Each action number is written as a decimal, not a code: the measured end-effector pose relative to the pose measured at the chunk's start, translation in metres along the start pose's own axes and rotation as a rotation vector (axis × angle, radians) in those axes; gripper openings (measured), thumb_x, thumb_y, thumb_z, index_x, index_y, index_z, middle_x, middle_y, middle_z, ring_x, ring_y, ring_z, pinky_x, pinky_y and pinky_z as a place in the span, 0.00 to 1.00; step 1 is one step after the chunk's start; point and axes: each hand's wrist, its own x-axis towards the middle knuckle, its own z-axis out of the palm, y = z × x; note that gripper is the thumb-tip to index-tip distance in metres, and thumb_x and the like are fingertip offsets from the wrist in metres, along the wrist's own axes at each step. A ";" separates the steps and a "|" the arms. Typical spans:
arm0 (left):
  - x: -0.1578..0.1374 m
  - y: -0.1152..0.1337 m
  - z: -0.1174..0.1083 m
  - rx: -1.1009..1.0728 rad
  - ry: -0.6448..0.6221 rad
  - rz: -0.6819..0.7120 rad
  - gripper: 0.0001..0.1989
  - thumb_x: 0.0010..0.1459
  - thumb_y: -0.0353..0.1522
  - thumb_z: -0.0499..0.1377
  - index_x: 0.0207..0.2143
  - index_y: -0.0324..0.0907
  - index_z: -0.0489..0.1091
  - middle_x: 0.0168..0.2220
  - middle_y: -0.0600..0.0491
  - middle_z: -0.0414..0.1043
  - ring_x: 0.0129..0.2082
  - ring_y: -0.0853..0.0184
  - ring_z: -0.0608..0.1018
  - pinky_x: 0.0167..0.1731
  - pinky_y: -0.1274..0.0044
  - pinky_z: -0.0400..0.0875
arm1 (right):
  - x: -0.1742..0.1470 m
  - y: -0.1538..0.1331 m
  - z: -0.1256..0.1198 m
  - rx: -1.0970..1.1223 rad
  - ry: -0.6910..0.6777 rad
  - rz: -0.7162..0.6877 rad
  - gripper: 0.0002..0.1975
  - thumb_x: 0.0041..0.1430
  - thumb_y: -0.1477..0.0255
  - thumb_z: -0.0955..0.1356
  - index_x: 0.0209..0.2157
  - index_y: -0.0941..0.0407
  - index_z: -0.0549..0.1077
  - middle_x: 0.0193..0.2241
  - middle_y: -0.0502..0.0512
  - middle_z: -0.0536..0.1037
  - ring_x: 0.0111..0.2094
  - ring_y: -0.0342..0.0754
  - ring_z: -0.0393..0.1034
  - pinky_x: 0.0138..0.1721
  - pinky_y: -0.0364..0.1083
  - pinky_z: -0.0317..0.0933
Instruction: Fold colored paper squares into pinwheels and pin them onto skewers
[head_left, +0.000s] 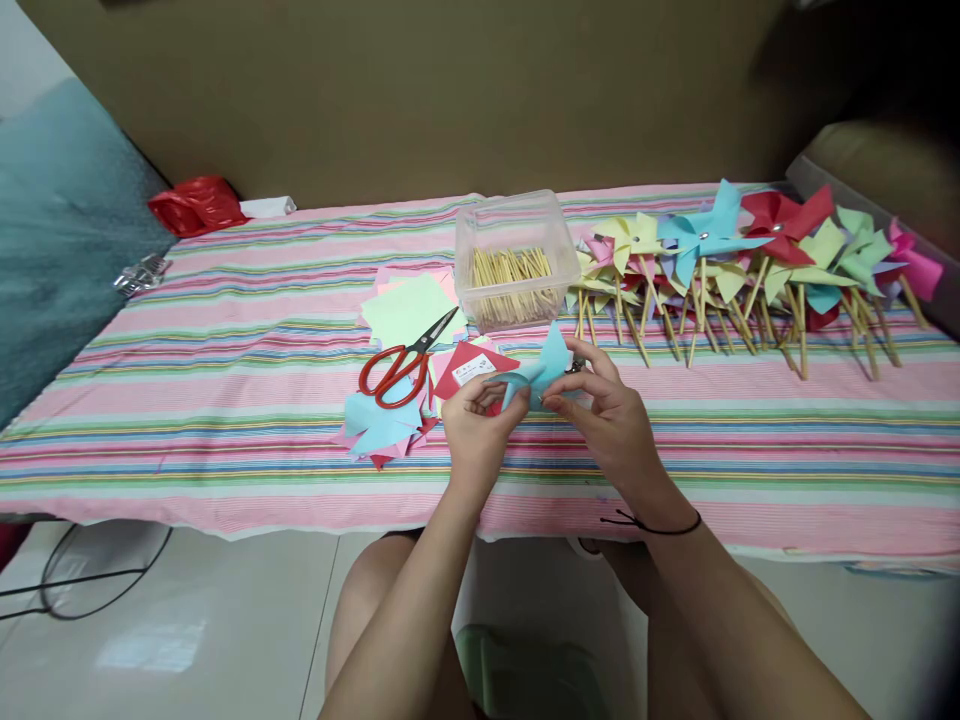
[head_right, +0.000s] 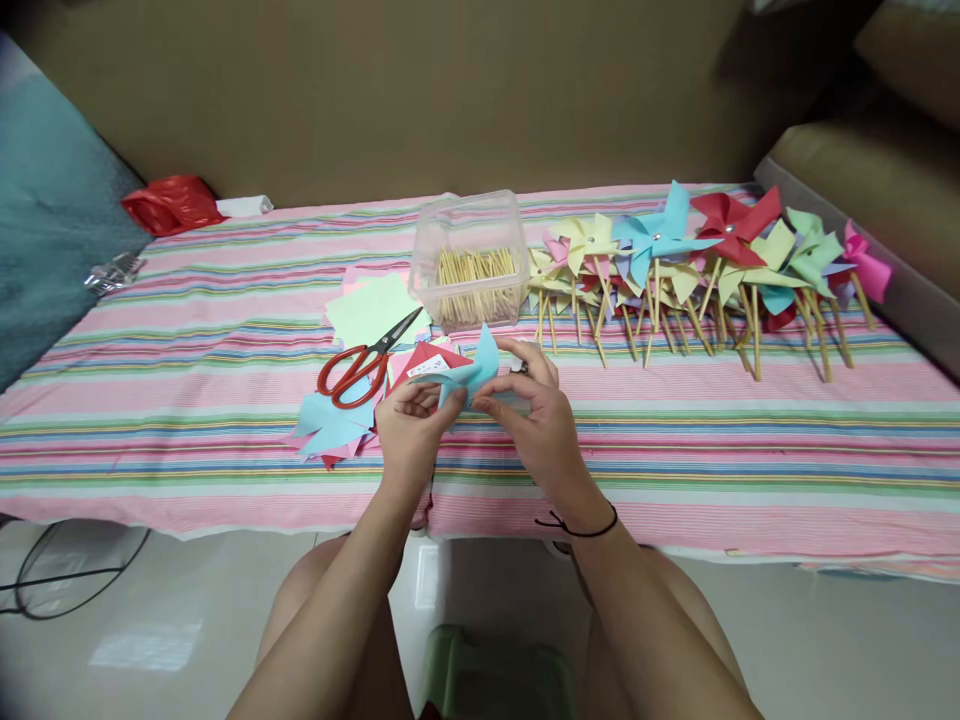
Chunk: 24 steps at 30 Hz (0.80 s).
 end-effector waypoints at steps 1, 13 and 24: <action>-0.001 0.000 0.000 -0.017 -0.016 0.001 0.07 0.43 0.28 0.67 0.28 0.39 0.74 0.27 0.53 0.77 0.29 0.68 0.78 0.33 0.76 0.73 | -0.001 0.001 0.001 -0.001 0.012 0.007 0.04 0.54 0.65 0.72 0.27 0.49 0.78 0.55 0.50 0.67 0.59 0.57 0.58 0.59 0.60 0.48; -0.004 0.004 0.005 -0.043 -0.056 0.024 0.07 0.44 0.29 0.67 0.29 0.41 0.74 0.27 0.54 0.77 0.29 0.67 0.79 0.30 0.76 0.74 | -0.003 -0.001 0.005 -0.137 0.118 -0.042 0.05 0.56 0.65 0.70 0.28 0.49 0.77 0.53 0.51 0.70 0.57 0.57 0.60 0.53 0.59 0.58; -0.003 0.004 0.005 -0.068 -0.071 0.005 0.07 0.45 0.27 0.67 0.29 0.41 0.74 0.25 0.56 0.77 0.26 0.71 0.78 0.28 0.79 0.73 | -0.003 -0.004 0.007 -0.147 0.132 -0.021 0.05 0.56 0.67 0.69 0.27 0.50 0.76 0.52 0.52 0.71 0.57 0.57 0.60 0.54 0.60 0.57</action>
